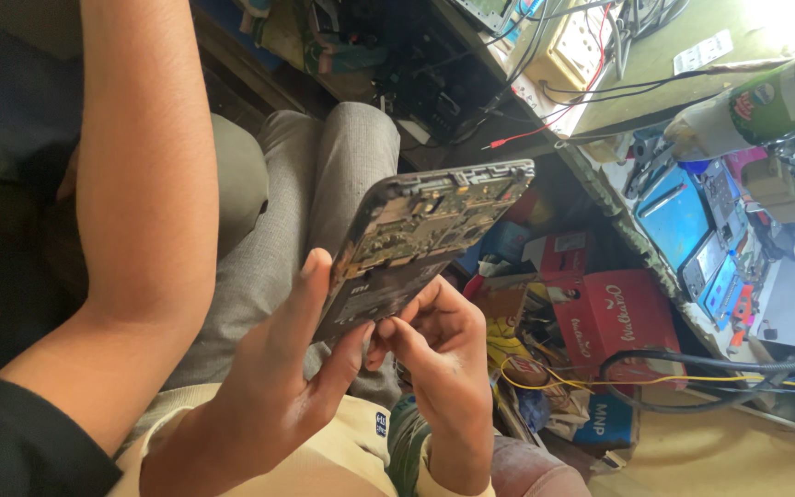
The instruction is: The person sits on the floor holding a disassembled smartphone and works on its battery and internal components with their fingers, prying at the battery and board, then turns the phone over and continues manipulating the parts on their lap.
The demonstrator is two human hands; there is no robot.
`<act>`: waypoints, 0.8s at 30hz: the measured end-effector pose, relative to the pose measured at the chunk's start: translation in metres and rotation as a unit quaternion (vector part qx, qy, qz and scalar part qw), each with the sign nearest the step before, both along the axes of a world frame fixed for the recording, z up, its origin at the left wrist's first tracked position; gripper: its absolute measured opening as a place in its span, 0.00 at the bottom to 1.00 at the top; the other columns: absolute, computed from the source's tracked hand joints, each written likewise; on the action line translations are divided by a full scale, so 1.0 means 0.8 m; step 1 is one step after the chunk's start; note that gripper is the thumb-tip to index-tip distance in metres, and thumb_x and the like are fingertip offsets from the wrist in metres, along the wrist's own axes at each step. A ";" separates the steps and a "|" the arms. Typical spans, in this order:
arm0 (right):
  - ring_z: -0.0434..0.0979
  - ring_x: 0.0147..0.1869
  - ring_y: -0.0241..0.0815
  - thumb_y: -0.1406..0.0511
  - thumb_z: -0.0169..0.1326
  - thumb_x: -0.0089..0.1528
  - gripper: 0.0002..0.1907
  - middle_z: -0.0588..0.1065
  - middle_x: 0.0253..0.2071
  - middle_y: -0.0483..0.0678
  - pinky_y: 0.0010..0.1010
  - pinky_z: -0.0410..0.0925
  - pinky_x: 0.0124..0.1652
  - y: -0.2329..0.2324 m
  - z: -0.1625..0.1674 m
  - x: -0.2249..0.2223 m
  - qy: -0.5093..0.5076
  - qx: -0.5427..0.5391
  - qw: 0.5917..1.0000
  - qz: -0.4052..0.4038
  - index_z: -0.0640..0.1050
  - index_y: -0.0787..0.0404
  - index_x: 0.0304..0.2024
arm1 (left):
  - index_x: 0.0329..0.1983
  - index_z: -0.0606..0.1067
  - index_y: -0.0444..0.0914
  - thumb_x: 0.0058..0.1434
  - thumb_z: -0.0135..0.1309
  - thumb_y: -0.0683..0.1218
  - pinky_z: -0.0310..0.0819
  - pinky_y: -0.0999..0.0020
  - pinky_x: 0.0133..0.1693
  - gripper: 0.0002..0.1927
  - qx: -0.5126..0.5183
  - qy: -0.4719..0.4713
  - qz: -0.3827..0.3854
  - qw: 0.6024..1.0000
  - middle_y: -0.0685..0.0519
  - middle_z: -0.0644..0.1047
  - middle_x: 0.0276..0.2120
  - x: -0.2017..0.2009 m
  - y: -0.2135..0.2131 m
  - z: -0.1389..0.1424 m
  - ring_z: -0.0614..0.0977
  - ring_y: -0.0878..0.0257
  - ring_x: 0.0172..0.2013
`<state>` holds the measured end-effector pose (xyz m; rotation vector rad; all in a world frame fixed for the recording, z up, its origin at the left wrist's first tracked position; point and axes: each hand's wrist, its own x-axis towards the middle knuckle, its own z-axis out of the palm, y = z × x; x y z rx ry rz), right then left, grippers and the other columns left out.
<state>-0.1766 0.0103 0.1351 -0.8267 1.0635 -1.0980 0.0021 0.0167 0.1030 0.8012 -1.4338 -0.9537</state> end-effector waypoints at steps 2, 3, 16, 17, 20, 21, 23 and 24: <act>0.79 0.33 0.41 0.78 0.55 0.64 0.06 0.78 0.35 0.55 0.29 0.74 0.35 0.001 0.001 0.000 0.005 0.001 1.000 -0.004 0.71 0.70 0.37 | 0.77 0.45 0.32 0.68 0.56 0.33 0.81 0.68 0.44 0.42 -0.009 -0.004 0.010 1.000 0.42 0.79 0.46 -0.001 0.001 -0.001 0.85 0.60 0.41; 0.80 0.33 0.41 0.78 0.56 0.64 0.06 0.78 0.34 0.55 0.29 0.74 0.35 0.001 0.001 0.001 0.004 -0.002 1.000 -0.008 0.70 0.70 0.37 | 0.77 0.44 0.31 0.67 0.56 0.33 0.81 0.68 0.45 0.42 -0.011 -0.005 0.015 1.000 0.41 0.79 0.47 -0.001 0.001 0.000 0.85 0.59 0.42; 0.84 0.40 0.39 0.78 0.58 0.62 0.08 0.79 0.36 0.50 0.27 0.77 0.41 0.023 0.013 0.022 0.183 -0.053 0.976 -0.103 0.74 0.70 0.43 | 0.76 0.42 0.25 0.67 0.55 0.34 0.81 0.67 0.50 0.43 0.033 0.004 0.031 0.999 0.38 0.79 0.51 -0.004 0.001 0.011 0.87 0.57 0.47; 0.84 0.41 0.40 0.77 0.58 0.62 0.09 0.80 0.37 0.52 0.28 0.77 0.42 0.026 0.015 0.021 0.190 -0.053 0.975 -0.100 0.75 0.71 0.44 | 0.76 0.41 0.25 0.67 0.55 0.34 0.81 0.67 0.51 0.44 0.048 0.014 0.028 0.998 0.38 0.79 0.53 -0.004 0.002 0.012 0.86 0.57 0.48; 0.85 0.42 0.42 0.76 0.57 0.63 0.10 0.82 0.39 0.55 0.30 0.78 0.45 0.034 0.021 0.017 0.204 -0.065 0.973 -0.087 0.77 0.74 0.47 | 0.77 0.38 0.26 0.67 0.54 0.33 0.80 0.67 0.53 0.46 0.089 0.056 0.016 0.994 0.36 0.73 0.60 -0.005 0.003 0.014 0.84 0.57 0.54; 0.85 0.43 0.42 0.76 0.57 0.64 0.09 0.81 0.40 0.55 0.30 0.78 0.46 0.036 0.021 0.016 0.206 -0.077 0.972 -0.080 0.77 0.75 0.47 | 0.77 0.37 0.26 0.66 0.54 0.33 0.80 0.67 0.55 0.47 0.101 0.077 0.008 0.992 0.34 0.69 0.65 -0.006 0.003 0.014 0.82 0.56 0.55; 0.84 0.45 0.42 0.76 0.57 0.66 0.07 0.80 0.41 0.55 0.30 0.77 0.47 0.037 0.020 0.015 0.204 -0.100 0.971 -0.069 0.78 0.76 0.46 | 0.78 0.35 0.27 0.66 0.53 0.32 0.78 0.66 0.57 0.48 0.123 0.115 -0.007 0.986 0.33 0.64 0.70 -0.007 0.003 0.015 0.79 0.56 0.58; 0.83 0.45 0.42 0.76 0.57 0.66 0.07 0.79 0.41 0.54 0.30 0.77 0.47 0.036 0.019 0.015 0.199 -0.112 0.971 -0.066 0.77 0.76 0.46 | 0.78 0.34 0.28 0.66 0.52 0.31 0.78 0.67 0.57 0.48 0.133 0.132 -0.014 0.982 0.34 0.63 0.70 -0.008 0.003 0.015 0.79 0.56 0.59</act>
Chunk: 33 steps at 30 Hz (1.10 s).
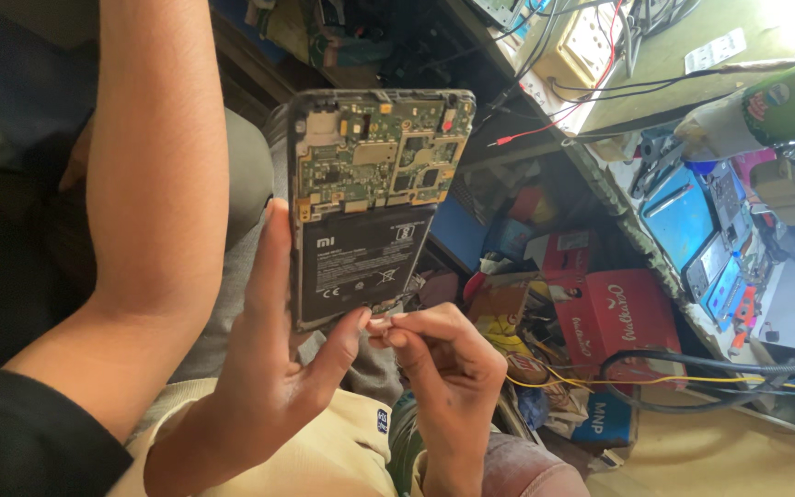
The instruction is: The person sits on the floor holding a disassembled smartphone and works on its battery and internal components with their fingers, prying at the battery and board, then turns the phone over and continues manipulating the parts on their lap.
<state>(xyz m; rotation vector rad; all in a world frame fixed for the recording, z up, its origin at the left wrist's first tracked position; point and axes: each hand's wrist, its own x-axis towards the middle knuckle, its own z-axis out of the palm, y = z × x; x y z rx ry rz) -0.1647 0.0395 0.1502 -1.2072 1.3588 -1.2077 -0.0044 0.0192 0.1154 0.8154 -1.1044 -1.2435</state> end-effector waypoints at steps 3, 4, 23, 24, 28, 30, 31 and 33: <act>0.82 0.43 0.41 0.75 0.55 0.68 0.05 0.77 0.39 0.53 0.28 0.75 0.43 -0.001 -0.002 0.002 -0.009 0.009 1.000 -0.011 0.76 0.75 0.45 | 0.78 0.32 0.30 0.66 0.51 0.30 0.77 0.65 0.59 0.49 -0.001 0.013 0.001 1.000 0.34 0.59 0.72 -0.001 0.001 0.001 0.76 0.54 0.62; 0.81 0.41 0.40 0.75 0.54 0.68 0.04 0.76 0.39 0.53 0.27 0.74 0.41 -0.001 -0.003 0.003 -0.012 0.019 1.000 -0.020 0.75 0.74 0.44 | 0.78 0.32 0.30 0.66 0.51 0.30 0.76 0.64 0.60 0.49 -0.006 0.010 0.005 1.000 0.33 0.58 0.73 -0.001 0.001 0.001 0.75 0.53 0.63; 0.75 0.38 0.31 0.74 0.50 0.70 0.02 0.71 0.42 0.46 0.18 0.64 0.36 -0.004 -0.009 0.023 0.030 -0.013 0.998 -0.059 0.73 0.70 0.43 | 0.76 0.41 0.25 0.67 0.55 0.36 0.78 0.64 0.58 0.44 -0.072 -0.129 0.076 0.986 0.31 0.70 0.64 -0.003 0.005 0.005 0.82 0.50 0.59; 0.75 0.39 0.30 0.74 0.50 0.70 0.02 0.71 0.42 0.45 0.18 0.65 0.37 -0.005 -0.009 0.022 0.030 -0.017 0.998 -0.055 0.73 0.70 0.43 | 0.76 0.41 0.25 0.68 0.55 0.36 0.77 0.63 0.59 0.43 -0.072 -0.124 0.075 0.987 0.31 0.70 0.64 -0.004 0.005 0.005 0.82 0.50 0.59; 0.68 0.32 0.25 0.74 0.51 0.69 0.01 0.71 0.40 0.44 0.15 0.58 0.30 -0.006 -0.010 0.021 0.032 0.007 0.996 -0.080 0.73 0.69 0.42 | 0.76 0.41 0.25 0.68 0.54 0.36 0.78 0.63 0.58 0.43 -0.072 -0.124 0.069 0.987 0.30 0.70 0.65 -0.005 0.006 0.006 0.83 0.51 0.58; 0.68 0.33 0.24 0.74 0.52 0.68 0.01 0.71 0.39 0.43 0.15 0.59 0.30 -0.006 -0.012 0.021 0.044 -0.002 0.996 -0.078 0.73 0.69 0.42 | 0.76 0.41 0.25 0.68 0.54 0.37 0.80 0.65 0.56 0.43 -0.056 -0.111 0.060 0.990 0.32 0.72 0.63 -0.005 0.006 0.006 0.84 0.52 0.57; 0.69 0.33 0.24 0.75 0.52 0.68 0.01 0.71 0.39 0.43 0.15 0.59 0.30 -0.006 -0.012 0.021 0.049 -0.006 0.996 -0.078 0.73 0.69 0.42 | 0.76 0.42 0.24 0.68 0.54 0.37 0.80 0.65 0.55 0.43 -0.049 -0.105 0.056 0.992 0.32 0.73 0.62 -0.005 0.006 0.007 0.85 0.53 0.56; 0.68 0.33 0.24 0.74 0.52 0.69 0.01 0.71 0.39 0.43 0.15 0.59 0.31 -0.005 -0.013 0.021 0.051 -0.010 0.996 -0.075 0.73 0.69 0.42 | 0.77 0.41 0.25 0.69 0.54 0.37 0.81 0.66 0.55 0.42 -0.051 -0.096 0.054 0.993 0.33 0.74 0.62 -0.006 0.006 0.007 0.85 0.54 0.55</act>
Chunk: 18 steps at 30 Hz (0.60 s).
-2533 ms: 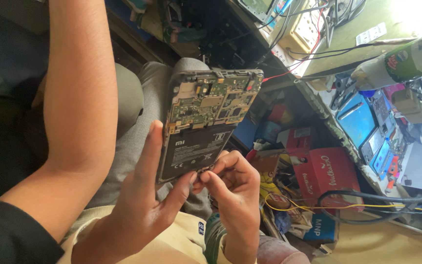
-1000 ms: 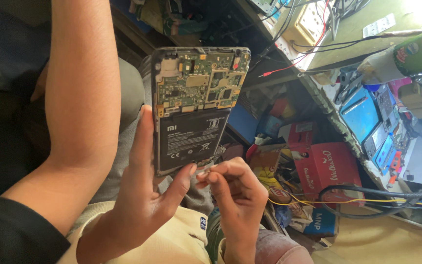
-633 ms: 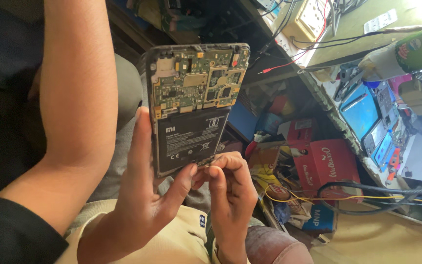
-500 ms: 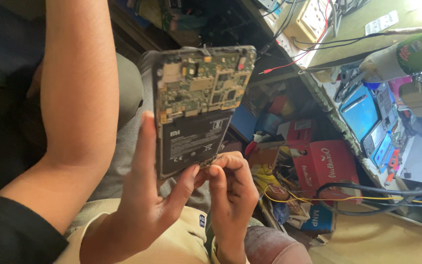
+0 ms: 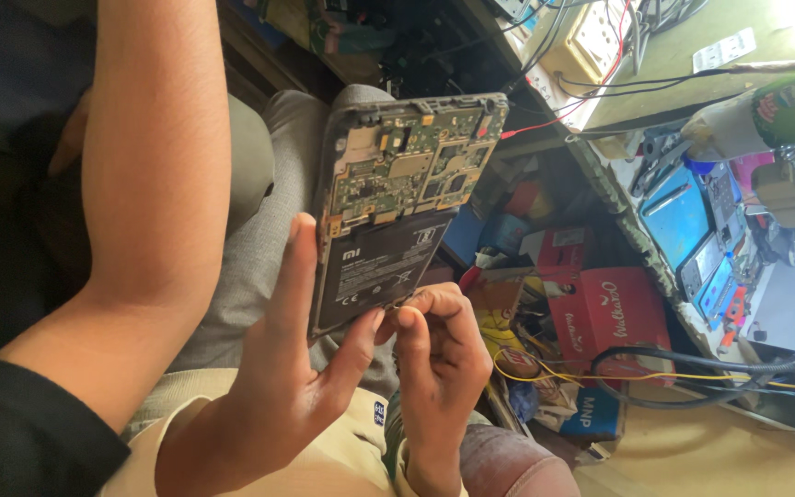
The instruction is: The person sits on the floor holding a disassembled smartphone and works on its battery and internal components with their fingers, prying at the battery and board, then turns the phone over and continues manipulating the parts on their lap.
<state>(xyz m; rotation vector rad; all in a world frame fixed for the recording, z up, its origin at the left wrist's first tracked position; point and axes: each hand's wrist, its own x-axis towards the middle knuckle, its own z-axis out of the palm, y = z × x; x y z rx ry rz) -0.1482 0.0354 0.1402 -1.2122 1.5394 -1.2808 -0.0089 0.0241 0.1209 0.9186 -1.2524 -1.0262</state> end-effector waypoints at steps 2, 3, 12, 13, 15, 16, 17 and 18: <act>0.68 0.34 0.24 0.74 0.52 0.69 0.01 0.71 0.39 0.43 0.15 0.59 0.31 0.000 -0.001 0.000 0.000 -0.002 1.000 0.004 0.73 0.69 0.42 | 0.77 0.41 0.25 0.69 0.54 0.36 0.81 0.66 0.55 0.42 -0.003 0.000 -0.001 1.000 0.33 0.74 0.61 0.000 -0.001 0.000 0.85 0.54 0.55; 0.68 0.34 0.24 0.74 0.52 0.69 0.01 0.71 0.39 0.43 0.15 0.59 0.32 0.000 0.000 -0.001 -0.001 -0.001 1.000 0.007 0.73 0.69 0.42 | 0.76 0.41 0.25 0.69 0.54 0.36 0.81 0.66 0.55 0.43 -0.004 -0.004 -0.001 1.000 0.33 0.74 0.61 0.000 -0.001 0.000 0.85 0.54 0.55; 0.74 0.36 0.28 0.74 0.52 0.69 0.02 0.72 0.38 0.45 0.17 0.65 0.34 -0.001 -0.001 0.002 0.011 -0.003 1.000 -0.004 0.73 0.69 0.41 | 0.76 0.41 0.24 0.68 0.54 0.36 0.79 0.65 0.56 0.43 -0.002 -0.013 -0.006 1.000 0.32 0.74 0.61 0.000 -0.003 0.001 0.84 0.52 0.56; 0.73 0.36 0.28 0.74 0.52 0.69 0.02 0.72 0.37 0.45 0.16 0.64 0.33 -0.001 -0.001 0.003 0.018 0.002 1.000 -0.009 0.73 0.69 0.40 | 0.76 0.41 0.23 0.68 0.54 0.36 0.80 0.66 0.55 0.43 0.009 -0.008 -0.013 1.000 0.32 0.74 0.60 0.000 -0.003 0.001 0.85 0.53 0.55; 0.73 0.35 0.27 0.74 0.52 0.69 0.02 0.72 0.37 0.44 0.16 0.63 0.32 0.000 0.000 0.004 0.043 0.010 0.999 -0.023 0.73 0.68 0.40 | 0.76 0.43 0.24 0.68 0.55 0.36 0.80 0.66 0.55 0.42 0.002 -0.021 -0.002 1.000 0.31 0.73 0.61 -0.001 -0.003 0.001 0.84 0.51 0.56; 0.72 0.35 0.27 0.74 0.52 0.68 0.02 0.72 0.36 0.44 0.16 0.63 0.32 0.000 0.000 0.005 0.054 0.014 0.998 -0.030 0.73 0.68 0.40 | 0.76 0.43 0.24 0.67 0.55 0.36 0.80 0.66 0.55 0.42 -0.002 -0.029 0.003 1.000 0.30 0.73 0.61 -0.001 -0.003 0.001 0.84 0.51 0.57; 0.73 0.36 0.27 0.74 0.52 0.68 0.02 0.72 0.37 0.44 0.16 0.64 0.33 0.000 0.000 0.005 0.060 0.007 0.998 -0.028 0.73 0.68 0.40 | 0.75 0.43 0.24 0.67 0.55 0.36 0.79 0.65 0.56 0.42 -0.012 -0.034 0.007 0.999 0.29 0.72 0.62 -0.001 -0.003 0.000 0.83 0.49 0.59; 0.73 0.36 0.27 0.75 0.52 0.68 0.02 0.72 0.38 0.43 0.15 0.65 0.35 0.000 0.000 0.006 0.065 0.000 0.998 -0.026 0.73 0.67 0.40 | 0.75 0.43 0.24 0.67 0.55 0.36 0.79 0.64 0.57 0.42 -0.021 -0.039 0.010 0.999 0.28 0.70 0.63 -0.001 -0.003 0.000 0.81 0.47 0.60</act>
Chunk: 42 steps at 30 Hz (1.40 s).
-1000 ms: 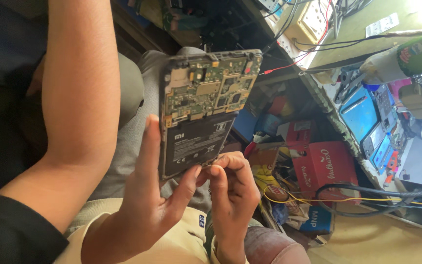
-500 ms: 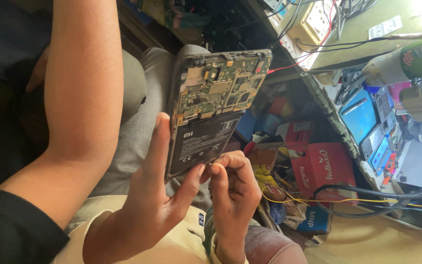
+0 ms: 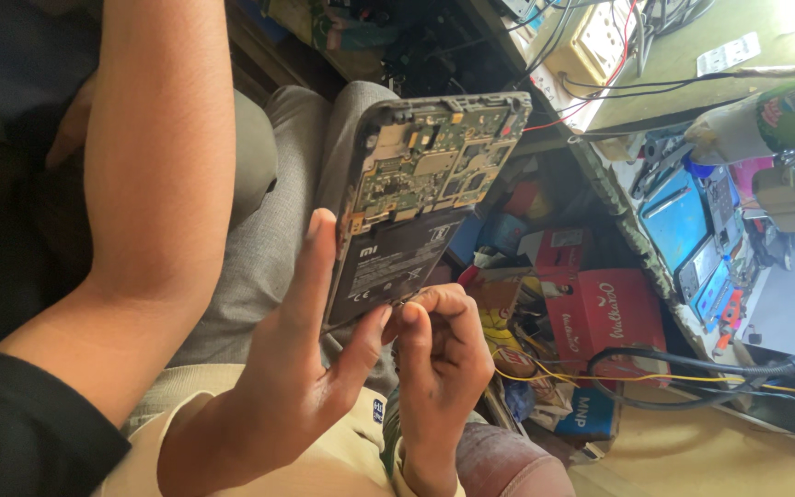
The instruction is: The person sits on the floor holding a disassembled smartphone and works on its battery and internal components with their fingers, prying at the battery and board, then turns the phone over and continues manipulating the parts on their lap.
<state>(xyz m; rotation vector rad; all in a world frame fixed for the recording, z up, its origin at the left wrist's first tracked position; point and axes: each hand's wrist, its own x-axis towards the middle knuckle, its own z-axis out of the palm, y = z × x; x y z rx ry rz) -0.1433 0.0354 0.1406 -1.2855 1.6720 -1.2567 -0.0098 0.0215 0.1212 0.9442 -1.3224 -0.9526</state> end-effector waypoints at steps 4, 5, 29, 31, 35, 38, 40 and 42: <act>0.74 0.37 0.26 0.75 0.51 0.68 0.01 0.71 0.38 0.43 0.15 0.67 0.37 0.000 0.000 0.004 0.013 -0.010 1.000 -0.007 0.73 0.67 0.41 | 0.76 0.44 0.24 0.67 0.56 0.36 0.79 0.65 0.58 0.42 0.016 0.006 -0.008 1.000 0.28 0.69 0.65 0.000 0.000 0.000 0.81 0.47 0.62; 0.73 0.37 0.26 0.75 0.51 0.68 0.01 0.71 0.38 0.43 0.14 0.66 0.37 0.000 0.000 0.005 0.011 -0.013 1.000 -0.010 0.73 0.67 0.41 | 0.76 0.44 0.25 0.67 0.56 0.36 0.77 0.64 0.59 0.42 0.005 -0.006 0.000 1.000 0.28 0.68 0.66 0.000 0.000 0.001 0.79 0.45 0.63; 0.77 0.36 0.35 0.70 0.56 0.69 0.07 0.73 0.40 0.51 0.22 0.70 0.35 0.003 -0.009 -0.009 -0.119 -0.086 0.989 0.030 0.72 0.69 0.42 | 0.79 0.34 0.27 0.69 0.49 0.34 0.67 0.61 0.69 0.46 0.066 0.101 -0.058 0.991 0.30 0.57 0.76 0.009 -0.012 0.030 0.72 0.49 0.71; 0.77 0.39 0.37 0.68 0.57 0.70 0.09 0.73 0.41 0.52 0.25 0.72 0.39 0.002 -0.010 -0.013 -0.154 -0.092 0.982 0.061 0.72 0.70 0.43 | 0.79 0.35 0.28 0.68 0.50 0.34 0.66 0.61 0.70 0.46 0.052 0.086 -0.047 0.994 0.31 0.58 0.75 0.007 -0.012 0.029 0.71 0.49 0.72; 0.78 0.38 0.38 0.69 0.58 0.69 0.09 0.73 0.41 0.53 0.25 0.72 0.38 0.002 -0.010 -0.016 -0.165 -0.081 0.982 0.052 0.73 0.71 0.43 | 0.79 0.34 0.27 0.67 0.50 0.34 0.69 0.63 0.68 0.47 0.080 0.120 -0.066 0.987 0.31 0.58 0.76 0.008 -0.012 0.027 0.72 0.51 0.70; 0.78 0.40 0.38 0.71 0.57 0.68 0.07 0.73 0.43 0.53 0.24 0.72 0.39 0.004 -0.008 -0.015 -0.155 -0.075 0.984 0.049 0.73 0.71 0.44 | 0.80 0.35 0.27 0.67 0.50 0.33 0.63 0.62 0.71 0.47 0.056 0.094 -0.053 0.993 0.31 0.56 0.77 0.009 -0.013 0.029 0.67 0.49 0.73; 0.79 0.40 0.38 0.73 0.57 0.67 0.06 0.73 0.43 0.53 0.23 0.71 0.38 0.005 -0.004 -0.016 -0.139 -0.066 0.987 0.043 0.73 0.70 0.44 | 0.79 0.35 0.28 0.66 0.50 0.32 0.60 0.60 0.73 0.47 0.045 0.076 -0.045 0.995 0.30 0.54 0.77 0.009 -0.014 0.031 0.64 0.48 0.75; 0.79 0.41 0.38 0.74 0.56 0.67 0.06 0.73 0.44 0.52 0.24 0.73 0.41 0.005 -0.001 -0.018 -0.125 -0.060 0.989 0.050 0.73 0.71 0.44 | 0.76 0.36 0.27 0.63 0.50 0.31 0.62 0.60 0.68 0.46 0.052 0.083 -0.045 0.994 0.30 0.55 0.73 0.009 -0.016 0.033 0.66 0.47 0.71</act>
